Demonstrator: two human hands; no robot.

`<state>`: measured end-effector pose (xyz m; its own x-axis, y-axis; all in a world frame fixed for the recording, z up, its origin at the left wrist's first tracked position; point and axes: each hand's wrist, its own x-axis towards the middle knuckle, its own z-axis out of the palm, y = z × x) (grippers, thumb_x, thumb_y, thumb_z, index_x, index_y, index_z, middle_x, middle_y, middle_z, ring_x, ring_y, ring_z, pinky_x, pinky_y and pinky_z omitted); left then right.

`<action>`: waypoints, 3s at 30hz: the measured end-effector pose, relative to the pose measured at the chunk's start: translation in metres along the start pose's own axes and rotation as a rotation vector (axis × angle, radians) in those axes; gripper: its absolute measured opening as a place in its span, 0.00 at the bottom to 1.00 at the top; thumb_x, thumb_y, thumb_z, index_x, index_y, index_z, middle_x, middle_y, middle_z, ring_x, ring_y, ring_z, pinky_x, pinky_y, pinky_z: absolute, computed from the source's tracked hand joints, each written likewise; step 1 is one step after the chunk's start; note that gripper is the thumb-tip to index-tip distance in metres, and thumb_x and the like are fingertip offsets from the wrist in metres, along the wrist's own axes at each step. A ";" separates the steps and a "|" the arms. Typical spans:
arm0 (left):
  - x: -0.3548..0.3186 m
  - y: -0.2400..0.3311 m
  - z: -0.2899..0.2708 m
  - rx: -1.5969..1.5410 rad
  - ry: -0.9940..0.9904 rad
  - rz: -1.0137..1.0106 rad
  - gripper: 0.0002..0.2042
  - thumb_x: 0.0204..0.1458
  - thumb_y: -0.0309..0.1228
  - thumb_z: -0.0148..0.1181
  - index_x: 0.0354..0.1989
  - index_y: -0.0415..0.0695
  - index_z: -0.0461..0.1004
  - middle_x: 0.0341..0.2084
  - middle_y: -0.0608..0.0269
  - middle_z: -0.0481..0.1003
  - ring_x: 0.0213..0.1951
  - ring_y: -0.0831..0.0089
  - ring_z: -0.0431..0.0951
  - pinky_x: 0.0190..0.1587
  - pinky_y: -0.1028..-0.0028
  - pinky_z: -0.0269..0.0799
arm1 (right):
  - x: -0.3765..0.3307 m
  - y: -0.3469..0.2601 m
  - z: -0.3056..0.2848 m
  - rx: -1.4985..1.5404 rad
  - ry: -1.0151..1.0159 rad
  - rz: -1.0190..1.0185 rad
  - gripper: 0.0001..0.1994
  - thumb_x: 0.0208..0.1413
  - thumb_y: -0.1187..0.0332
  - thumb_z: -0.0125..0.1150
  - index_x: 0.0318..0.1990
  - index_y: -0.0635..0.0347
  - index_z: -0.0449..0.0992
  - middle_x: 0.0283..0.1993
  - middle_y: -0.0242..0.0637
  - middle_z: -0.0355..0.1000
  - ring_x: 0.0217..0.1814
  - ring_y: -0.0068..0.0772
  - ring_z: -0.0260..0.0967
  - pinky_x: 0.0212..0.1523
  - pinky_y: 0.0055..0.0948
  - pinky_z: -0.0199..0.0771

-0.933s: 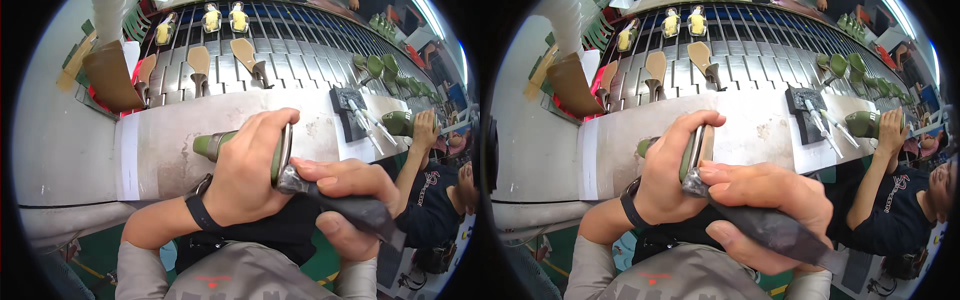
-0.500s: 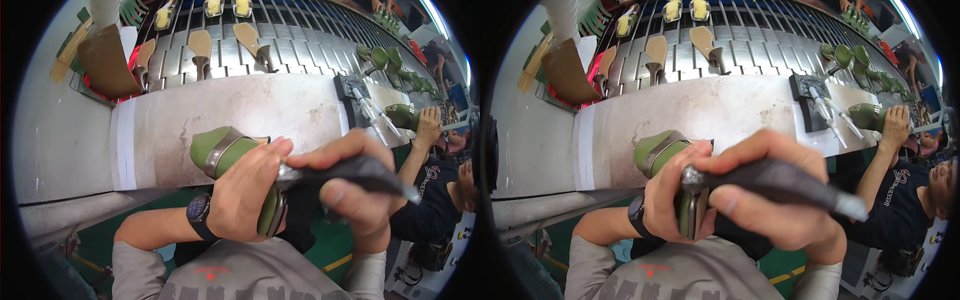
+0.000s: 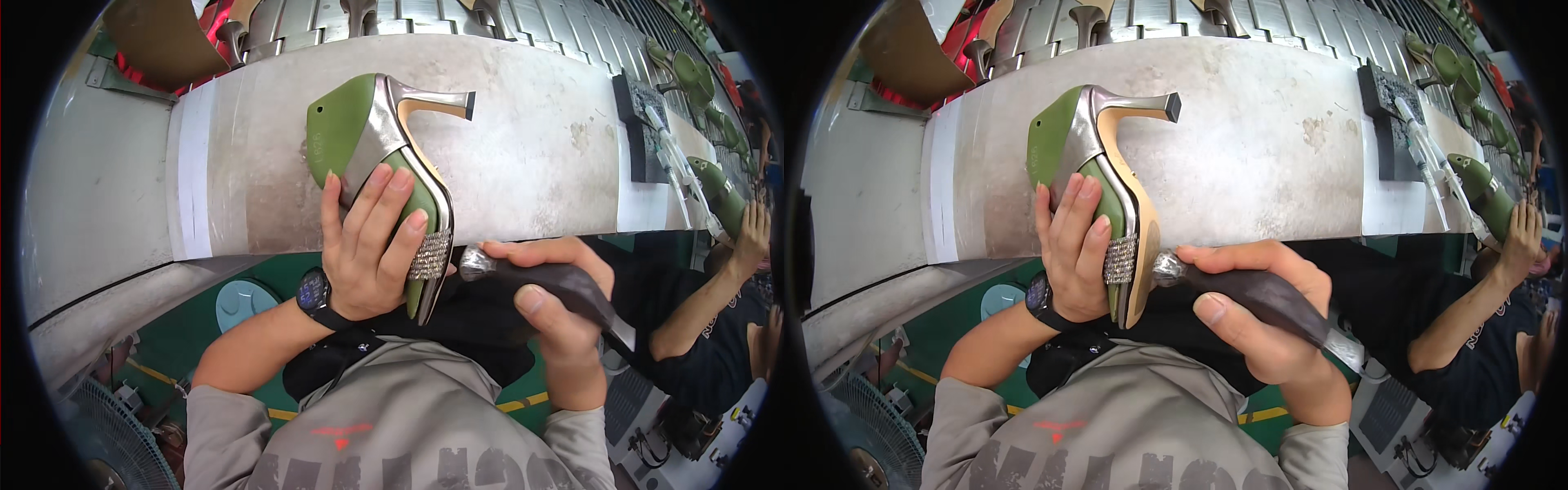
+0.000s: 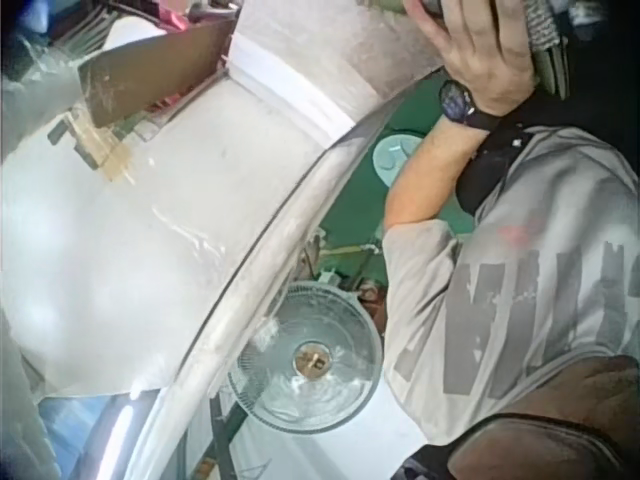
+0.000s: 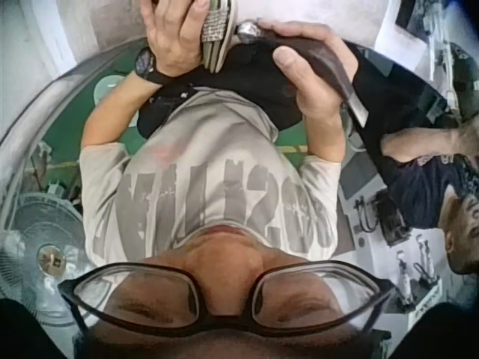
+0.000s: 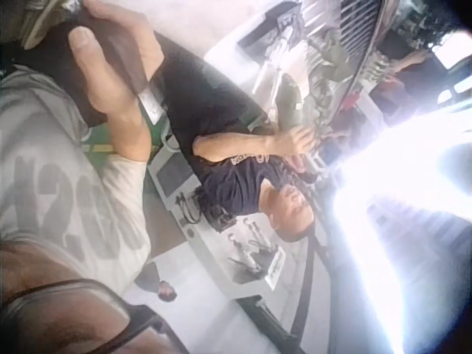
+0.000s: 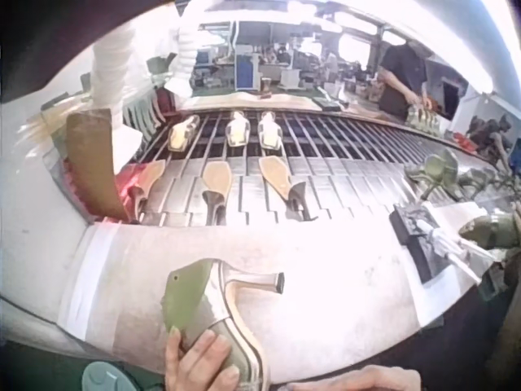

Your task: The person assembles high-heeled shoes by hammering the soles and attaching heels. They take components from a conveyor belt, use a hammer to secure the heel and sole, and press the parts together by hand.

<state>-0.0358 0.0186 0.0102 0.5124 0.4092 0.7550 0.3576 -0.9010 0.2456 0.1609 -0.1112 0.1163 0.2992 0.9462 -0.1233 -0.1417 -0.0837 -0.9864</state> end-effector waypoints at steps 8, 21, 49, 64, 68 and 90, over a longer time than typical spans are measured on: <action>-0.003 0.003 -0.002 -0.010 -0.019 -0.023 0.22 0.70 0.39 0.57 0.68 0.47 0.65 0.66 0.45 0.73 0.66 0.48 0.76 0.72 0.31 0.55 | 0.047 -0.031 0.003 -0.190 -0.118 -0.145 0.18 0.54 0.69 0.75 0.46 0.73 0.79 0.48 0.58 0.83 0.54 0.46 0.84 0.59 0.41 0.82; -0.003 0.005 0.002 -0.004 0.004 -0.039 0.18 0.70 0.32 0.54 0.66 0.48 0.66 0.65 0.47 0.75 0.65 0.51 0.77 0.72 0.32 0.56 | 0.039 -0.021 0.014 -0.481 -0.393 -0.461 0.15 0.44 0.77 0.79 0.41 0.71 0.84 0.42 0.53 0.84 0.44 0.49 0.86 0.50 0.41 0.91; -0.001 0.010 0.006 -0.016 -0.042 -0.057 0.19 0.69 0.36 0.58 0.66 0.51 0.66 0.64 0.51 0.74 0.65 0.53 0.77 0.70 0.29 0.58 | 0.021 -0.014 0.008 0.046 0.050 0.019 0.15 0.58 0.77 0.68 0.50 0.75 0.75 0.53 0.68 0.80 0.60 0.53 0.81 0.64 0.45 0.80; -0.001 0.015 0.007 -0.021 -0.041 -0.071 0.21 0.67 0.35 0.60 0.66 0.54 0.65 0.66 0.56 0.72 0.68 0.57 0.74 0.72 0.25 0.53 | 0.139 -0.043 0.026 -0.205 -0.138 0.195 0.15 0.61 0.67 0.64 0.47 0.73 0.76 0.49 0.55 0.83 0.32 0.27 0.77 0.34 0.25 0.80; 0.025 -0.013 -0.025 -0.105 -0.257 0.014 0.19 0.66 0.33 0.60 0.65 0.54 0.71 0.65 0.58 0.73 0.67 0.61 0.74 0.73 0.38 0.59 | 0.130 -0.021 0.013 -0.197 -0.041 -0.372 0.19 0.66 0.63 0.63 0.54 0.70 0.73 0.53 0.57 0.79 0.38 0.31 0.81 0.37 0.26 0.81; 0.090 -0.085 -0.023 -0.323 -0.652 -0.152 0.68 0.27 0.64 0.76 0.78 0.39 0.55 0.77 0.37 0.55 0.77 0.38 0.58 0.72 0.32 0.50 | 0.192 -0.050 0.031 -0.195 0.093 0.061 0.16 0.67 0.59 0.54 0.37 0.66 0.74 0.36 0.53 0.81 0.16 0.29 0.72 0.16 0.21 0.69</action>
<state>-0.0388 0.1289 0.0711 0.8713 0.4441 0.2088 0.2652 -0.7840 0.5612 0.1959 0.0846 0.1449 0.3831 0.9052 -0.1837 0.0203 -0.2071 -0.9781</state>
